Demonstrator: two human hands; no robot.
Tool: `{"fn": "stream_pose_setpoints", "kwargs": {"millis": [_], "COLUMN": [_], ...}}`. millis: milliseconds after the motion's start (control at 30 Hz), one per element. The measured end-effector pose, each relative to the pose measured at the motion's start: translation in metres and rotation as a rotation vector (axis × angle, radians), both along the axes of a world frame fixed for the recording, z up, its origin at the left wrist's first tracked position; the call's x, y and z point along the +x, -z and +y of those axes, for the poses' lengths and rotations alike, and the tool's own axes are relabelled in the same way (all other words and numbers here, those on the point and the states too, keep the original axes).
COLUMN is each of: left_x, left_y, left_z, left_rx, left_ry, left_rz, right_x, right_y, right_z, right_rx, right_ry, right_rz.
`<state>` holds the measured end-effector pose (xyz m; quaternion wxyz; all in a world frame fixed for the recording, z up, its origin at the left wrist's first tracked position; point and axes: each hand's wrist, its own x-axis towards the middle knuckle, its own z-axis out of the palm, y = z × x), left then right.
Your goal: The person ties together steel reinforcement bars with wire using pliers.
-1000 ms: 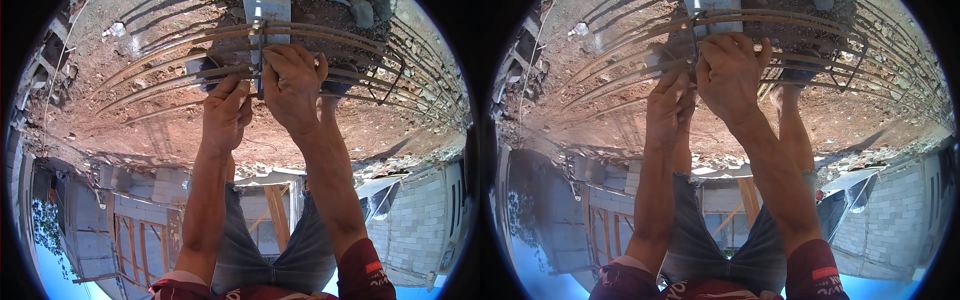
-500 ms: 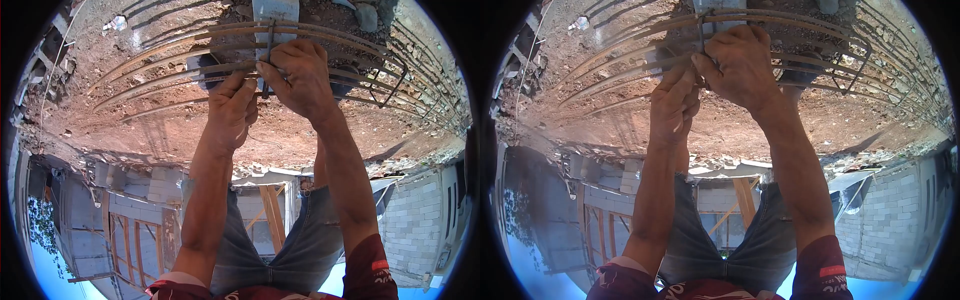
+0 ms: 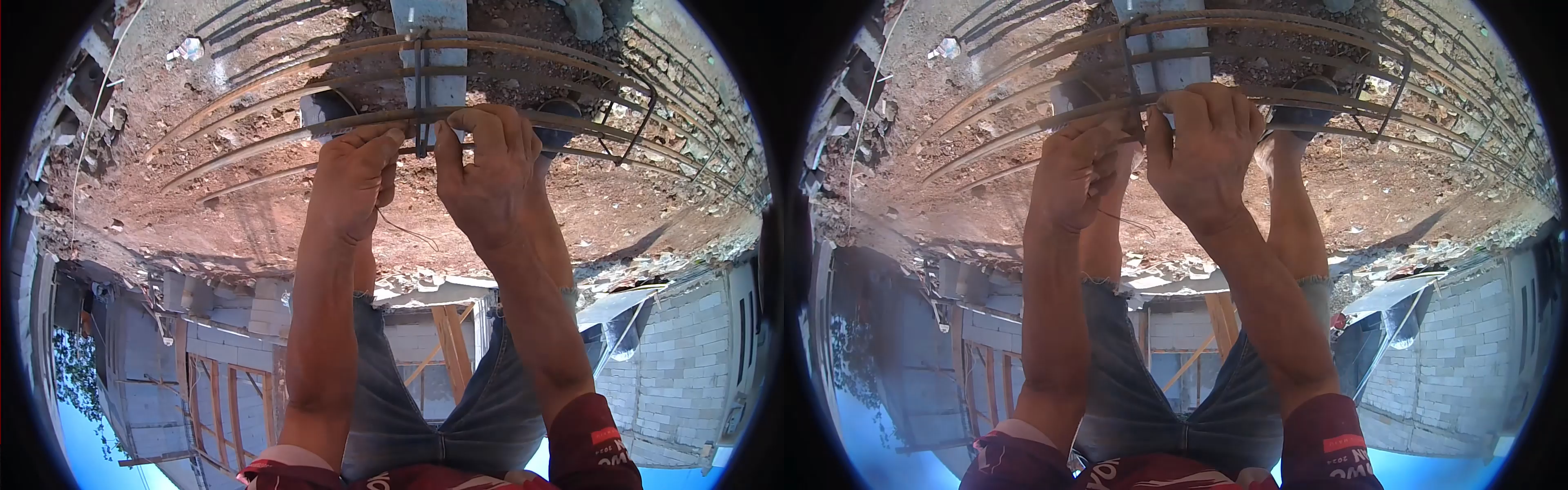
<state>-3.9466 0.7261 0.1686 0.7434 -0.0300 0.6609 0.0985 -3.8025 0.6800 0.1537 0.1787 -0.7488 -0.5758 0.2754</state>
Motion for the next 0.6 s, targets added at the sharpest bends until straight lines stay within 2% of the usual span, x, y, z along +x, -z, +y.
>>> {"fn": "stream_pose_setpoints", "kwargs": {"millis": [33,100,133,367,500,600], "left_x": [0.001,0.002,0.003,0.001,0.005,0.004], "left_y": [0.001,0.001,0.000,0.004,0.004,0.003], "left_z": [0.000,-0.001,-0.001,0.004,0.000,-0.001], "left_rx": [0.001,0.014,0.014,0.122,0.169,0.206], "left_ry": [0.000,-0.062,-0.055,0.095,0.103,0.068], "left_rz": [0.001,-0.003,-0.004,0.032,0.038,-0.004], "right_x": [-0.005,-0.020,-0.023,-0.007,-0.004,-0.010], "right_y": [-0.001,-0.003,0.001,0.019,0.020,0.021], "right_z": [-0.007,-0.015,-0.014,-0.008,-0.005,-0.008], "right_rx": [0.001,-0.208,-0.119,0.009,0.022,-0.022], "right_ry": [0.000,0.022,-0.031,-0.230,-0.244,-0.164], "right_rz": [0.001,0.223,0.171,0.151,0.195,0.236]}}
